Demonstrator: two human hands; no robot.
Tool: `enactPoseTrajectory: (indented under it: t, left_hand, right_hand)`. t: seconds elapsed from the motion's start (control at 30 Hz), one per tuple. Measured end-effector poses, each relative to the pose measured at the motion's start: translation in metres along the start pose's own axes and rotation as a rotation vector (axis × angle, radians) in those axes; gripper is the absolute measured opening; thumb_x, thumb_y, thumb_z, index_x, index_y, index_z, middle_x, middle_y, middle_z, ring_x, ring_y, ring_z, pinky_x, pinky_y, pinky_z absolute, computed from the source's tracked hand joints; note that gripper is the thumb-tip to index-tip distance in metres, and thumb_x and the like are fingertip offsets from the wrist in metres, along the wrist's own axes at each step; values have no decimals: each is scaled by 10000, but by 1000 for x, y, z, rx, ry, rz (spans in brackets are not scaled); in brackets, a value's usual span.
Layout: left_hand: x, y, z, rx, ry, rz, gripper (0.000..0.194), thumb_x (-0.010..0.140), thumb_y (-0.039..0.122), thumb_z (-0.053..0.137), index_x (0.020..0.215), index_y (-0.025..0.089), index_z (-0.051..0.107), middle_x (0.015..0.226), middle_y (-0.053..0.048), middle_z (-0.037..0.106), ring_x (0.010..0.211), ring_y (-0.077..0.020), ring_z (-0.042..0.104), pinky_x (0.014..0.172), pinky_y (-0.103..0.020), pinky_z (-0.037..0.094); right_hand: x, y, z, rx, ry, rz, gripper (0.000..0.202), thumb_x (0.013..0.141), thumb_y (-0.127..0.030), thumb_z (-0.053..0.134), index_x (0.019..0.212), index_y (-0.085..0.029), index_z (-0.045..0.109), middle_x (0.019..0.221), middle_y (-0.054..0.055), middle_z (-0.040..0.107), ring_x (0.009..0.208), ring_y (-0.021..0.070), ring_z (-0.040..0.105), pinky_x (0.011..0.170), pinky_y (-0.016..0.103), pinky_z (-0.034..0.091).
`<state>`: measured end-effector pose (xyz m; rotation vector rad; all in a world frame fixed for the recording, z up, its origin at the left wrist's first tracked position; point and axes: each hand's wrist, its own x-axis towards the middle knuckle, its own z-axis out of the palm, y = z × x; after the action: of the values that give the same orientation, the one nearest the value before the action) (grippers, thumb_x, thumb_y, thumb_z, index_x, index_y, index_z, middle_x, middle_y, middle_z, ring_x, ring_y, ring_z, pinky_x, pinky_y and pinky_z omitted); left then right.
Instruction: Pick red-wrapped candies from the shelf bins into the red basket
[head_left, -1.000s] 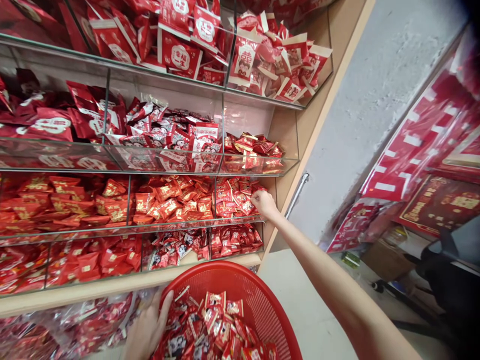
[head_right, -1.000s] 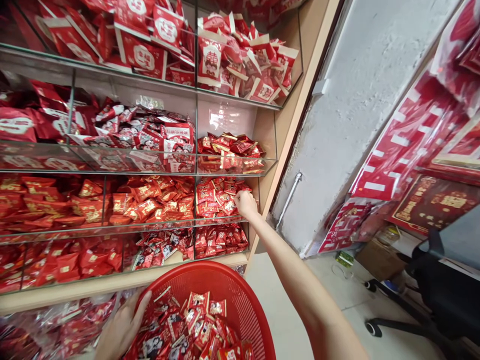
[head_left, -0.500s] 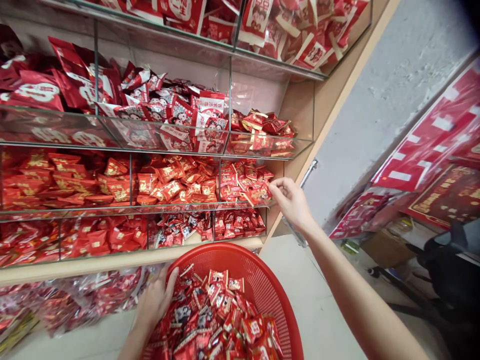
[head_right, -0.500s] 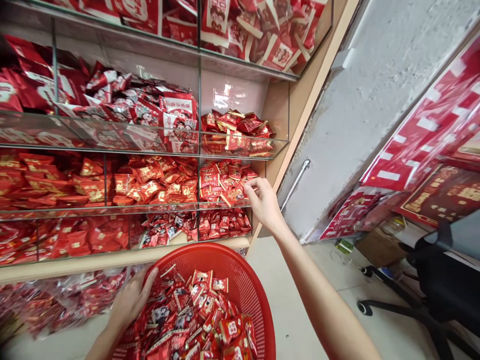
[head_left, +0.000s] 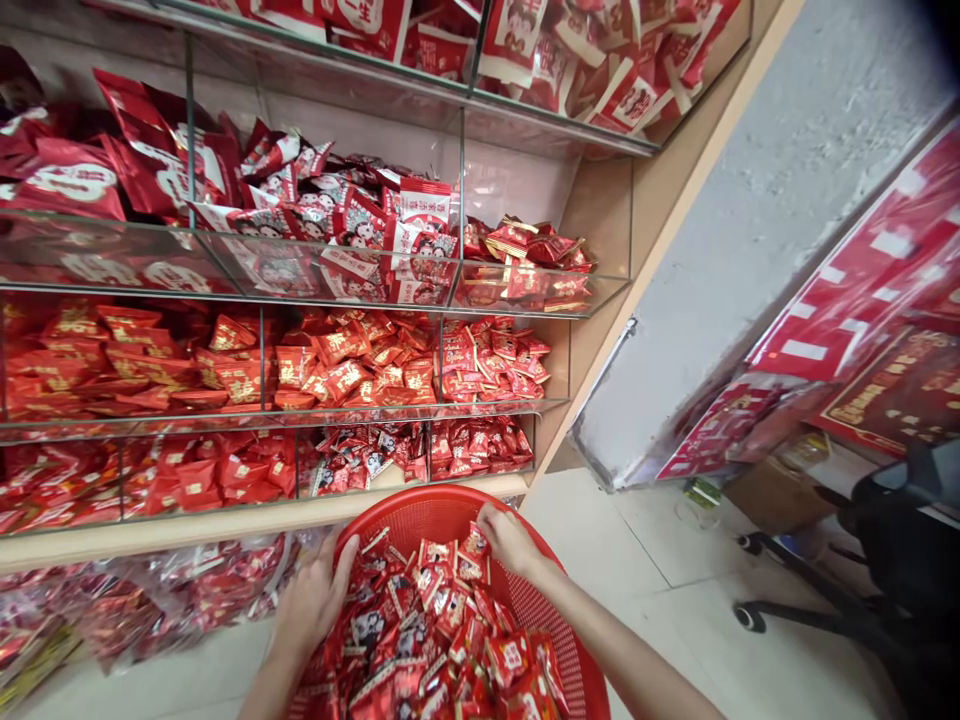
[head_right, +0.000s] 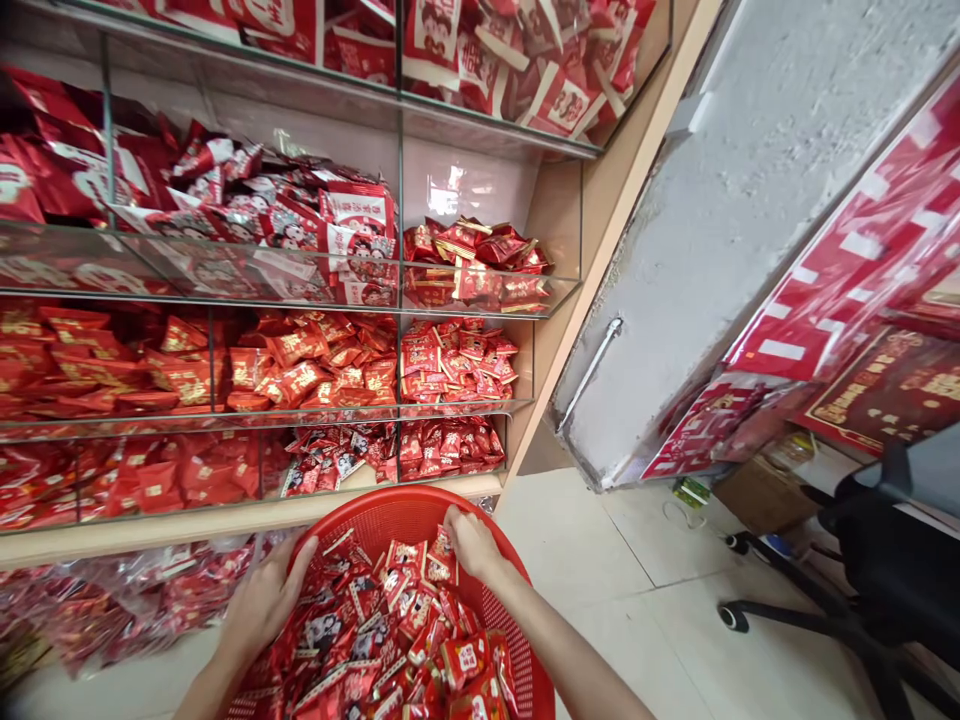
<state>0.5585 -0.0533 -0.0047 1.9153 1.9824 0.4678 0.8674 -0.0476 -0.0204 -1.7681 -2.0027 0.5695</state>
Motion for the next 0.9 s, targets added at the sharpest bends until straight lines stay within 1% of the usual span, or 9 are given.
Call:
enactPoseTrajectory:
  t: [0.07,0.13,0.27,0.37,0.5,0.6,0.73,0.83,0.9]
  left_hand:
    - [0,-1,1,3,7,6,592,869,551,216,1278,200,462,1228,-99,602,1117,-253,568,909,-388,449]
    - [-1,-1,1,-1,4,6,593,869,552,218,1282,200,458,1236,-100,596,1123,-253,565,917,-389,444]
    - [0,-2,1,-24,-1,6,600,868,552,218,1285,189,454,1241,-107,592,1136,-255,554,934,-396,431]
    - [0,-3,2,-29,16,5,588,866,545,243,1278,191,467,1213,-107,612,1109,-256,573,925,-402,437]
    - [0,-3,2,-23,4,-17,590,866,538,250,1291,188,459,1233,-109,599,1111,-261,572,908,-404,452]
    - [0,-1,0,-32,3,-30,600,861,560,234,1295,211,457,1262,-97,579,1152,-267,545,918,-409,446]
    - [-2,1,-2,-63,-23,-43,606,861,566,228,1292,205,453,1279,-104,565,1165,-277,534,940,-421,428]
    - [-1,-1,-2,-64,-22,-30,593,864,552,234,1289,200,449,1271,-107,570,1162,-271,537,944,-420,424]
    - [0,-3,0,-54,-28,-32,595,862,548,233,1294,197,442,1255,-111,581,1161,-270,537,946,-424,422]
  right_hand:
    - [0,1,-1,-142,-84,7,151,877,-204,398,788,-181,517,663,13,580,566,122,473,542,242,265]
    - [2,0,-3,-279,-178,-33,153,875,-183,397,824,-177,541,697,35,614,584,138,516,543,248,279]
    - [9,-1,-5,-489,-338,-147,233,864,-118,369,956,-167,578,875,97,672,759,198,620,608,269,374]
    - [15,-5,-1,-517,-419,-186,269,861,-124,373,992,-163,604,914,111,686,831,227,642,647,292,423]
    - [19,-12,11,-499,-484,-205,282,860,-159,384,915,-153,660,902,124,698,824,250,652,663,323,458]
    - [21,-15,18,-459,-507,-229,237,821,-165,453,898,-171,677,926,96,698,846,237,646,698,316,465]
    - [20,-15,16,-401,-466,-258,242,809,-197,503,1011,-210,636,1041,52,660,927,193,616,749,267,446]
    - [20,-18,3,-349,-403,-260,224,825,-197,489,1005,-201,622,1048,59,644,915,190,608,744,262,432]
    - [20,-25,-14,-312,-354,-295,202,825,-201,502,992,-201,615,1045,59,637,905,187,603,745,258,423]
